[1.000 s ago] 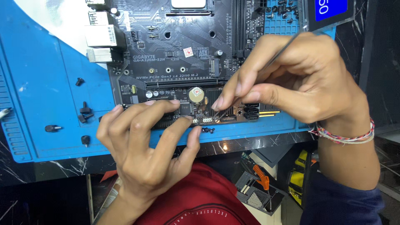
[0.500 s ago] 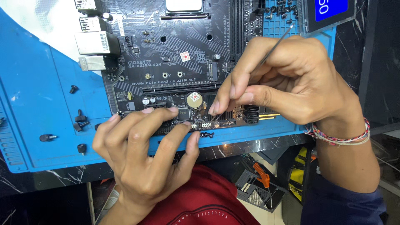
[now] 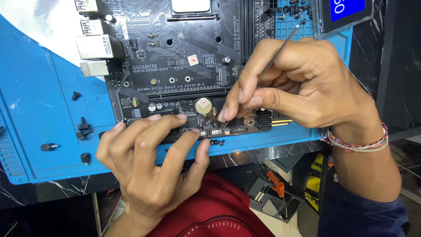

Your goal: The person uses tweezers to pick at small components on a motherboard and then wipes the surface with a white cloth. The person continues to clean the board by wiping different areas with the cloth.

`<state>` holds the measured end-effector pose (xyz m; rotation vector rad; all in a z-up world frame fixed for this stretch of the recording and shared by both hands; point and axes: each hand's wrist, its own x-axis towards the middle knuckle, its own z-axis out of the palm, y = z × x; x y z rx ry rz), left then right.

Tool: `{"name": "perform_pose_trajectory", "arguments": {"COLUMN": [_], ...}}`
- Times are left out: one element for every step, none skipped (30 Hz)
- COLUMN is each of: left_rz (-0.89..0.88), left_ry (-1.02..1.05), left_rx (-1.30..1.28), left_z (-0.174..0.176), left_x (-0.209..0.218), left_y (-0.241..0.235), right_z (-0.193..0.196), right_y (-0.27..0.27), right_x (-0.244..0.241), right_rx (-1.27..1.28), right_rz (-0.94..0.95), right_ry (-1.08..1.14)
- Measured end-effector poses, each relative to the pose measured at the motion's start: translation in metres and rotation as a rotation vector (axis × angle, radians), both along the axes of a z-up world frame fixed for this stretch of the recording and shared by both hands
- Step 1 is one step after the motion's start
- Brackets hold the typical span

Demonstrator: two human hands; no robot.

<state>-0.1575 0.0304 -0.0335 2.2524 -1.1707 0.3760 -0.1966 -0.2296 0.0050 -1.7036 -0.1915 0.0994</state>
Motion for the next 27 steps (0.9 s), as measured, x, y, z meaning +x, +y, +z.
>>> {"name": "perform_pose_trajectory", "arguments": {"left_rz": [0.0,0.001,0.002,0.002,0.003,0.005,0.005,0.005,0.005,0.005,0.007,0.007,0.008,0.007,0.007,0.007,0.005,0.004,0.003,0.002,0.002,-0.001,-0.003,-0.005,-0.007,-0.02,-0.033], "left_ry": [-0.001,-0.003,-0.005,-0.005,-0.007,-0.008,-0.008,-0.007,-0.007,-0.007,-0.006,-0.003,-0.003,-0.006,-0.008,-0.008,-0.008,-0.009,-0.009,-0.004,0.002,0.002,0.004,0.009,0.011,0.032,0.054], "left_rx": [0.0,-0.002,-0.005,-0.005,-0.003,-0.001,-0.001,-0.001,0.0,-0.001,-0.002,-0.003,-0.003,-0.003,-0.003,-0.003,-0.004,-0.004,-0.005,-0.004,-0.004,-0.006,0.01,0.026,0.025,0.008,-0.008], "left_z": [0.0,0.0,0.0,0.0,0.0,0.0,0.0,0.0,0.0,0.0,0.0,0.0,0.0,0.0,0.0,0.0,0.0,0.0,0.0,0.0,0.001,0.003,0.005,0.008,0.009,0.011,0.012], "left_x": [0.0,0.0,0.0,0.0,0.0,0.0,-0.001,-0.001,-0.001,-0.001,-0.001,-0.001,-0.001,0.0,0.0,0.0,0.0,0.0,0.0,-0.001,-0.001,-0.001,-0.002,-0.003,-0.005,-0.006,-0.008], "left_y": [0.0,-0.001,-0.001,-0.001,-0.001,-0.001,-0.001,-0.001,-0.001,-0.001,-0.001,-0.001,-0.001,-0.001,-0.001,-0.001,-0.001,-0.001,-0.001,-0.002,-0.002,-0.004,-0.006,-0.008,-0.011,-0.014,-0.018], "right_z": [0.0,0.001,0.001,0.001,0.001,0.001,0.001,0.001,0.001,0.002,0.002,0.002,0.002,0.002,0.002,0.002,0.003,0.003,0.003,0.003,0.004,0.004,0.005,0.006,0.008,0.009,0.011], "right_y": [0.0,-0.001,-0.001,-0.001,-0.001,-0.001,-0.001,-0.002,-0.002,-0.002,-0.002,-0.003,-0.003,-0.003,-0.003,-0.003,-0.003,-0.003,-0.003,-0.003,-0.004,-0.006,-0.009,-0.011,-0.012,-0.013,-0.015], "right_x": [0.0,0.0,0.0,0.0,0.0,0.0,0.0,0.0,0.0,0.001,0.002,0.003,0.003,0.003,0.004,0.004,0.004,0.004,0.002,0.001,-0.001,-0.003,-0.006,-0.008,-0.007,-0.006,-0.005], "right_rx": [0.0,-0.003,-0.007,-0.007,0.001,0.01,0.01,0.001,-0.008,-0.008,-0.011,-0.013,-0.013,-0.014,-0.014,-0.014,-0.024,-0.034,-0.034,-0.012,0.011,0.009,0.042,0.076,0.076,0.038,0.0], "right_rz": [0.0,0.009,0.018,0.018,0.023,0.028,0.027,0.033,0.04,0.04,0.056,0.071,0.071,0.081,0.091,0.09,0.085,0.08,0.079,0.043,0.008,0.005,-0.032,-0.069,-0.071,-0.067,-0.063], "right_ry": [-0.001,-0.002,-0.003,-0.004,0.005,0.015,0.015,0.01,0.004,0.004,-0.008,-0.02,-0.02,-0.032,-0.044,-0.044,-0.041,-0.039,-0.038,-0.02,-0.001,-0.001,-0.006,-0.008,-0.006,-0.02,-0.034]}}
